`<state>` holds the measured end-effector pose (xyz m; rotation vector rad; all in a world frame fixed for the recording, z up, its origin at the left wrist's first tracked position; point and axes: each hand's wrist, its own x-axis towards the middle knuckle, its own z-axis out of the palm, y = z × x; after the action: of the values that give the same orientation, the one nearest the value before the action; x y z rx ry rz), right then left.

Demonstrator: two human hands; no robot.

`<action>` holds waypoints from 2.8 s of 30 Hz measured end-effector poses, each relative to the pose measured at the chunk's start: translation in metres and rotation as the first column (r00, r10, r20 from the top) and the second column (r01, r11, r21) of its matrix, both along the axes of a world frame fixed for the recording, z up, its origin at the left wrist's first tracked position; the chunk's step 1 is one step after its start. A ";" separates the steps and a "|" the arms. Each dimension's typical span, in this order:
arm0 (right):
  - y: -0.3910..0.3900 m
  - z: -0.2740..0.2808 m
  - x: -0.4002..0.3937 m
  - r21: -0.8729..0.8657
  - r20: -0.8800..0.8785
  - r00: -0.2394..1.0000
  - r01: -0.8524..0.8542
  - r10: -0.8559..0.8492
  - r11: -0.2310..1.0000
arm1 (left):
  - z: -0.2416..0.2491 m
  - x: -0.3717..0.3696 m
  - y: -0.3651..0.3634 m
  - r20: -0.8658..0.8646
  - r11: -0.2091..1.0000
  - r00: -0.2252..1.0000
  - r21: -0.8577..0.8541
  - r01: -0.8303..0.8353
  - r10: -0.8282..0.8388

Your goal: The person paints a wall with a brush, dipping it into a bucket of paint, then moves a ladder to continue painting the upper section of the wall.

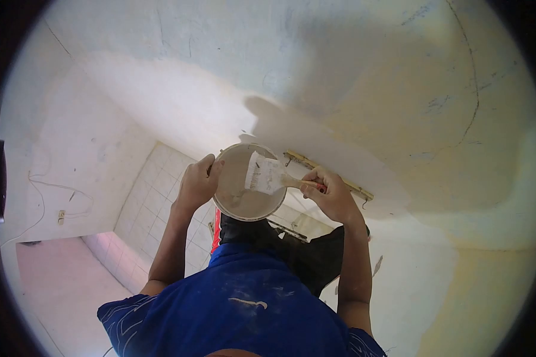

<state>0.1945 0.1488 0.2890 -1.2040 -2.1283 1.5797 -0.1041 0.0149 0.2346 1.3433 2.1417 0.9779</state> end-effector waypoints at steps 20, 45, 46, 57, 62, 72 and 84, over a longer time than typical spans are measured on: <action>-0.002 -0.010 0.000 0.216 0.085 0.973 -0.226 0.213 0.950 | 0.019 0.047 -0.008 -0.117 0.995 0.989 0.049 -0.083 0.089; 0.007 -0.045 -0.004 -0.109 -0.216 0.976 -0.015 -0.009 0.994 | -0.003 0.035 0.001 -0.138 0.996 0.988 -0.053 -0.075 0.067; 0.006 -0.052 -0.002 -0.105 -0.214 0.977 -0.011 -0.012 0.994 | -0.005 0.034 0.001 -0.135 0.996 0.989 -0.049 -0.071 0.064; -0.018 -0.081 0.004 -0.273 -0.419 0.867 0.163 -0.270 0.948 | -0.003 0.039 0.002 -0.106 0.997 0.993 0.062 -0.053 0.060; -0.019 -0.074 0.008 -0.358 -0.410 0.881 0.081 -0.235 0.930 | 0.003 0.044 0.006 -0.118 0.998 0.992 -0.056 -0.043 0.036; -0.028 -0.071 -0.010 -0.418 -0.399 0.878 0.082 -0.265 0.905 | 0.005 0.044 0.002 -0.138 0.998 0.989 -0.038 -0.054 0.048; -0.032 -0.052 -0.015 0.180 -0.060 0.992 -0.096 0.109 0.979 | -0.005 0.039 0.004 -0.104 0.995 0.991 0.063 -0.084 0.090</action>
<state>0.1798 0.1167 0.2370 -0.9832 -2.2630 1.4140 -0.0650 0.0186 0.2298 1.3681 2.2845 1.0309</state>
